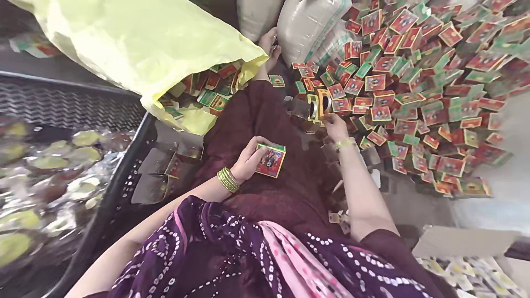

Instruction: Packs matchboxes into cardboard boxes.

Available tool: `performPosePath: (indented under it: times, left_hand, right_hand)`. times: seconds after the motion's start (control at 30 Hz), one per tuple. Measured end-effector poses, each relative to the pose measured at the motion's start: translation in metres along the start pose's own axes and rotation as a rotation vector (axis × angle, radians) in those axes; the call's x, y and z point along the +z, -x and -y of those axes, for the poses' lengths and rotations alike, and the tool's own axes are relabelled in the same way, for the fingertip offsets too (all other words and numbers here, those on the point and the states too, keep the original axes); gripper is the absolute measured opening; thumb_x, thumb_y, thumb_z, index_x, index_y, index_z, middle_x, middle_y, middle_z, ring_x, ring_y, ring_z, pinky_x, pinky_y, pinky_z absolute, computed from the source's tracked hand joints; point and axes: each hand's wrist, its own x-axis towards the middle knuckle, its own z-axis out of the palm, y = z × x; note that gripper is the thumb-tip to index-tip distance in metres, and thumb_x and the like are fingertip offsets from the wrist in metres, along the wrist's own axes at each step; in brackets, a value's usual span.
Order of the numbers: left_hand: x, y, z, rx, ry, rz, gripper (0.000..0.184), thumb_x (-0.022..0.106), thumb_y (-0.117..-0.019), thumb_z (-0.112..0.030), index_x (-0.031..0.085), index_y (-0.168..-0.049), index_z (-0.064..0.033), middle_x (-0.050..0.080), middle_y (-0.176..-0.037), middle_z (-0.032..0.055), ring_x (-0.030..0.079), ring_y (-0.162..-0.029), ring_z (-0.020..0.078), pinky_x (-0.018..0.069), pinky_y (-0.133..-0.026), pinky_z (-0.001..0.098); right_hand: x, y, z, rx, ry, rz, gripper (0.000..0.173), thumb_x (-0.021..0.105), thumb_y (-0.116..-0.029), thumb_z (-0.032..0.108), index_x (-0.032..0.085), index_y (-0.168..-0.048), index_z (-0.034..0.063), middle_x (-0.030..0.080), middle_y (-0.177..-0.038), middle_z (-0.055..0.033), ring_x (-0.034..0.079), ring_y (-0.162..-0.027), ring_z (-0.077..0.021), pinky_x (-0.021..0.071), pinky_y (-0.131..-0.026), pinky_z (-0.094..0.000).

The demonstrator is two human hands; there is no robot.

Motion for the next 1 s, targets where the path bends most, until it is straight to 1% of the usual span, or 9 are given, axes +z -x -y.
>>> performPosePath:
  times: [0.1,0.2,0.33,0.43,0.6,0.7,0.8,0.87,1.0]
  left_hand:
    - [-0.003,-0.004,0.002,0.045,-0.052,0.031,0.032,0.035,-0.1083,-0.019,0.053,-0.127,-0.0014,0.068,-0.117,0.0072,0.068,-0.099,0.0118,0.0593,-0.087,0.0323]
    - [-0.005,-0.008,0.004,0.074,-0.070,0.054,0.032,0.034,-0.1086,-0.020,0.052,-0.127,-0.0018,0.068,-0.118,0.0067,0.069,-0.097,0.0114,0.0599,-0.083,0.0314]
    - [-0.007,-0.013,0.007,0.055,-0.047,0.065,0.032,0.034,-0.1086,-0.020,0.051,-0.129,-0.0022,0.066,-0.117,0.0067,0.068,-0.091,0.0111,0.0597,-0.077,0.0302]
    - [-0.007,-0.015,0.005,0.034,-0.049,0.072,0.031,0.034,-0.1079,-0.018,0.051,-0.129,-0.0031,0.067,-0.117,0.0054,0.068,-0.090,0.0098,0.0598,-0.077,0.0289]
    - [-0.008,-0.014,0.004,0.047,-0.065,0.079,0.031,0.034,-0.1084,-0.018,0.051,-0.129,-0.0026,0.066,-0.119,0.0066,0.068,-0.093,0.0104,0.0603,-0.078,0.0296]
    - [-0.009,-0.013,0.004,0.050,-0.086,0.072,0.032,0.035,-0.1081,-0.020,0.053,-0.128,-0.0032,0.066,-0.120,0.0065,0.068,-0.094,0.0106,0.0593,-0.078,0.0291]
    - [-0.008,-0.012,0.007,0.068,-0.080,0.074,0.032,0.035,-0.1084,-0.021,0.054,-0.127,-0.0030,0.066,-0.121,0.0071,0.068,-0.096,0.0116,0.0590,-0.079,0.0297]
    - [-0.007,-0.012,0.008,0.082,-0.082,0.078,0.032,0.034,-0.1090,-0.021,0.054,-0.127,-0.0035,0.067,-0.121,0.0068,0.068,-0.096,0.0114,0.0590,-0.079,0.0293]
    - [-0.006,-0.009,0.006,0.072,-0.078,0.072,0.031,0.034,-0.1089,-0.019,0.053,-0.127,-0.0027,0.066,-0.117,0.0059,0.067,-0.091,0.0091,0.0585,-0.077,0.0276]
  right_hand:
    - [0.014,-0.052,-0.019,0.083,0.114,0.109,0.045,0.058,-0.1038,0.021,0.053,-0.143,-0.0014,0.062,-0.134,-0.0267,0.060,-0.126,-0.0431,0.0449,-0.108,-0.0627]
    - [0.031,-0.085,-0.028,0.188,0.270,0.159,0.049,0.062,-0.0985,0.022,0.055,-0.141,0.0001,0.054,-0.138,-0.0348,0.056,-0.125,-0.0514,0.0470,-0.101,-0.0678]
    - [0.043,-0.103,-0.032,0.293,0.326,0.138,0.055,0.077,-0.0851,0.028,0.063,-0.134,0.0063,0.053,-0.140,-0.0341,0.055,-0.125,-0.0519,0.0477,-0.096,-0.0714]
    - [0.046,-0.114,-0.039,0.324,0.300,0.121,0.068,0.082,-0.0803,0.029,0.057,-0.139,0.0042,0.055,-0.138,-0.0337,0.054,-0.127,-0.0517,0.0469,-0.098,-0.0712]
    - [0.034,-0.107,-0.035,0.355,0.166,0.146,0.047,0.079,-0.0869,0.038,0.072,-0.123,0.0087,0.068,-0.124,-0.0240,0.063,-0.119,-0.0428,0.0477,-0.100,-0.0664]
    - [0.021,-0.083,-0.028,0.360,0.039,0.141,0.046,0.078,-0.0882,0.035,0.070,-0.120,0.0023,0.069,-0.116,-0.0227,0.066,-0.109,-0.0391,0.0510,-0.095,-0.0628]
    - [0.013,-0.057,-0.022,0.370,0.069,0.173,0.046,0.074,-0.0925,0.036,0.069,-0.123,0.0020,0.069,-0.121,-0.0224,0.066,-0.114,-0.0379,0.0501,-0.100,-0.0608]
    - [0.022,-0.049,-0.031,0.406,0.000,0.128,0.047,0.077,-0.0891,0.037,0.070,-0.120,0.0025,0.071,-0.115,-0.0201,0.068,-0.106,-0.0343,0.0537,-0.095,-0.0563]
    - [0.034,-0.053,-0.034,0.402,0.185,0.154,0.052,0.072,-0.0936,0.046,0.071,-0.118,-0.0009,0.068,-0.124,-0.0255,0.063,-0.119,-0.0415,0.0472,-0.103,-0.0625]
